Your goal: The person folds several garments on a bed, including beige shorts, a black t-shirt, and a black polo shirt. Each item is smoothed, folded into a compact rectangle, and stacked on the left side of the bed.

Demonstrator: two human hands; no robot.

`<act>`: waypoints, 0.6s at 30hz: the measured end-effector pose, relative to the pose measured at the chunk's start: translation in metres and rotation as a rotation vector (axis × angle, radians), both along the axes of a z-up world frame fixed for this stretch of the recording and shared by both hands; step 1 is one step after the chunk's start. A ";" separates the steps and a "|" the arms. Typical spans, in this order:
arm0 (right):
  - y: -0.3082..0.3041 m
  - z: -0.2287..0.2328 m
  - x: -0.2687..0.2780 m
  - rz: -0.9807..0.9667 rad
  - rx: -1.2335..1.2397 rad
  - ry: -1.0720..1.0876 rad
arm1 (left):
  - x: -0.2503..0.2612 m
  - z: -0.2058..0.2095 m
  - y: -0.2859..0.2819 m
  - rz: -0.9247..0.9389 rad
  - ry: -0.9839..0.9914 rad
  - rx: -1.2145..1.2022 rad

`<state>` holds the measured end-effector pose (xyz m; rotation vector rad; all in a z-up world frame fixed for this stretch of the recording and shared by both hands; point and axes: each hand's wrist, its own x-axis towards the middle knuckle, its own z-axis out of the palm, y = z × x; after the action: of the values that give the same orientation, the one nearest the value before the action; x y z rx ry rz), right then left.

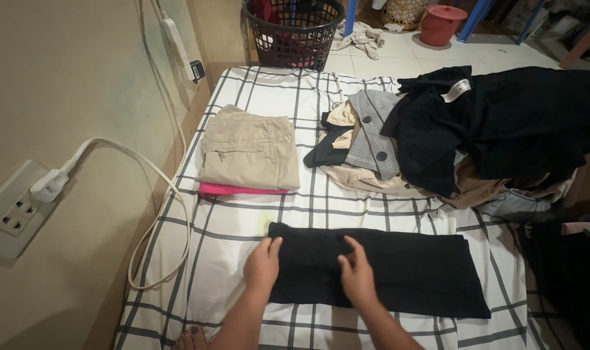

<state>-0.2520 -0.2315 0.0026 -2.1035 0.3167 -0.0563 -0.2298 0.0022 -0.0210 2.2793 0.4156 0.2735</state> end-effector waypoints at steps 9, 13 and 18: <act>-0.032 -0.022 0.024 0.156 -0.099 0.122 | -0.008 0.032 0.011 -0.071 0.314 0.023; -0.028 -0.030 0.037 0.037 0.087 -0.030 | 0.001 0.045 0.015 -0.009 0.284 -0.116; -0.020 -0.025 0.040 0.072 -0.287 0.150 | 0.020 0.031 0.009 0.045 0.312 -0.035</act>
<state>-0.2118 -0.2519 -0.0222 -2.4085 0.3380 0.1048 -0.2100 0.0114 0.0101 2.2845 0.6265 -0.0695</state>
